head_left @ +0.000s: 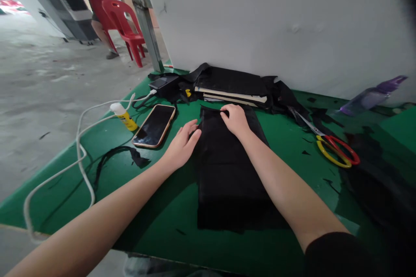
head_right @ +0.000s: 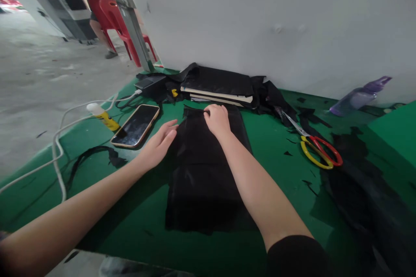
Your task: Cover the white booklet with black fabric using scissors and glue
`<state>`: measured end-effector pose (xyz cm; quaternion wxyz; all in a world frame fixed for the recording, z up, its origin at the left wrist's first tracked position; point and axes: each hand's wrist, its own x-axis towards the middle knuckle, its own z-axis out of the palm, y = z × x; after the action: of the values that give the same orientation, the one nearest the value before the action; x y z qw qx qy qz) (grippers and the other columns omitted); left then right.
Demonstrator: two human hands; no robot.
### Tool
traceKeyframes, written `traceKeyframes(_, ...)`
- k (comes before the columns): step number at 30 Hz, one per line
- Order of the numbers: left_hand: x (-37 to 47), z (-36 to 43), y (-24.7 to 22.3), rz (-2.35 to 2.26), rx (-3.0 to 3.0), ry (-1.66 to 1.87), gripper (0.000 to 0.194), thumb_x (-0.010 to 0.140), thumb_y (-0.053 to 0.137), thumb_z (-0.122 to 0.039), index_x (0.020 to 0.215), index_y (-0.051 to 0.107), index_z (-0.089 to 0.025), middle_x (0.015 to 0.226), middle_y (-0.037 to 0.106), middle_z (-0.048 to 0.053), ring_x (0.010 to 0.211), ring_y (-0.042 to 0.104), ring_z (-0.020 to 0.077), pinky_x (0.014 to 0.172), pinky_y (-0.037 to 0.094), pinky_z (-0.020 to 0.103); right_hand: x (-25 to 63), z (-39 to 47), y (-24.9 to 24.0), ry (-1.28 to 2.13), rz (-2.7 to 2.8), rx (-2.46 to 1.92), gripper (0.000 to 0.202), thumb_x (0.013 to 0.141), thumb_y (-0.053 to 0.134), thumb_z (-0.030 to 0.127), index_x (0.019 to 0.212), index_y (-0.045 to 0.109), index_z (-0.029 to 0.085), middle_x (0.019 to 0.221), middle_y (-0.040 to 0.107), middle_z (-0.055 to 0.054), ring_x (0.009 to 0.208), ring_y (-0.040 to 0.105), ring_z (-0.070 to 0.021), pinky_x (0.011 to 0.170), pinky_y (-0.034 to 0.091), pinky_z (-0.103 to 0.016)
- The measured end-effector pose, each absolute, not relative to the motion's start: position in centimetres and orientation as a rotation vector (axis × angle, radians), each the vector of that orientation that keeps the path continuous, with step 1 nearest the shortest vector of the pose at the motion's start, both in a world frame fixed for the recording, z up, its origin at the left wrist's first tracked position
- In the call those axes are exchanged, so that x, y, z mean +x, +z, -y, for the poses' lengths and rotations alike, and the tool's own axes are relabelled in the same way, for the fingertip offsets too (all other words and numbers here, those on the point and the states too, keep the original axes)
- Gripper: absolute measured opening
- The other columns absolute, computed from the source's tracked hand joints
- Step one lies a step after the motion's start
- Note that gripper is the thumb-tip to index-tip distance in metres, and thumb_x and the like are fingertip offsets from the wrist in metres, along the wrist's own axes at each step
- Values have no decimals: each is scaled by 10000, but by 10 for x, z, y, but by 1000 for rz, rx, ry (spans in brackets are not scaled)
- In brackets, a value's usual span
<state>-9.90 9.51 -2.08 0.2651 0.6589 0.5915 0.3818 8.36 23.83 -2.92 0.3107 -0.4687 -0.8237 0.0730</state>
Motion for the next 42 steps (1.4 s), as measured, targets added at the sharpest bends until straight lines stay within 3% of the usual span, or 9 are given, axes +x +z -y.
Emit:
traceKeyframes(5, -97, -101, -22, -1474, 1808, 1336, 376, 957, 338, -275, 1326, 352, -200, 1235, 581, 78, 1164, 525, 172, 1012, 390, 355, 84, -239, -26, 263, 1810, -1082, 135, 802, 490, 196, 875, 604, 194, 972, 679, -61, 941, 614, -211, 910, 448, -385)
traceKeyframes(11, -103, -127, -27, -1705, 2129, 1095, 355, 824, 409, -49, 1136, 534, -161, 1168, 583, 90, 1158, 504, 202, 1028, 376, 357, 83, -229, -14, 226, 1456, -1000, 117, 810, 425, 209, 888, 511, 204, 925, 605, -60, 924, 576, -190, 911, 435, -378)
traceKeyframes(15, -98, -157, -21, -1908, 2134, 864, 295, 849, 447, -108, 1108, 575, -166, 1154, 602, 89, 1118, 528, 211, 974, 414, 326, 87, -231, -14, 326, 1232, -984, 160, 818, 314, 225, 901, 450, 209, 965, 553, -73, 943, 553, -183, 890, 438, -368)
traceKeyframes(22, -77, -196, -24, -2174, 1973, 752, 385, 904, 417, -313, 1232, 542, -157, 1224, 559, 161, 1136, 492, 333, 909, 413, 481, 97, -243, -19, 492, 993, -1256, 259, 830, 178, 264, 906, 417, 200, 898, 510, -83, 934, 550, -211, 813, 469, -371)
traceKeyframes(29, -77, -200, -23, -2136, 2033, 661, 291, 903, 440, -282, 1136, 596, -207, 1182, 574, 118, 1142, 472, 288, 938, 380, 432, 81, -241, -22, 486, 1266, -1166, 189, 849, 304, 282, 958, 435, 201, 966, 573, -82, 932, 567, -178, 867, 454, -335)
traceKeyframes(35, -84, -201, -24, -2014, 2036, 754, 240, 870, 450, -146, 1051, 604, -179, 1238, 548, 116, 1185, 440, 270, 980, 340, 415, 69, -238, -27, 373, 1765, -1162, 197, 814, 451, 255, 998, 492, 196, 1086, 586, -106, 1084, 517, -235, 989, 367, -437)
traceKeyframes(39, -82, -203, -23, -1937, 1929, 952, 213, 832, 480, -127, 983, 620, -184, 1201, 572, 107, 1177, 445, 273, 1001, 312, 419, 71, -230, -22, 135, 1877, -1174, 190, 780, 457, 162, 934, 561, 205, 1038, 596, -89, 1043, 510, -248, 937, 382, -428)
traceKeyframes(42, -78, -205, -19, -1844, 1766, 1134, 225, 793, 505, -124, 977, 625, -171, 1095, 619, 91, 1086, 511, 250, 945, 365, 362, 72, -225, -20, 69, 1926, -1258, 205, 776, 458, 140, 901, 603, 212, 1018, 607, -74, 1019, 514, -253, 893, 391, -424)
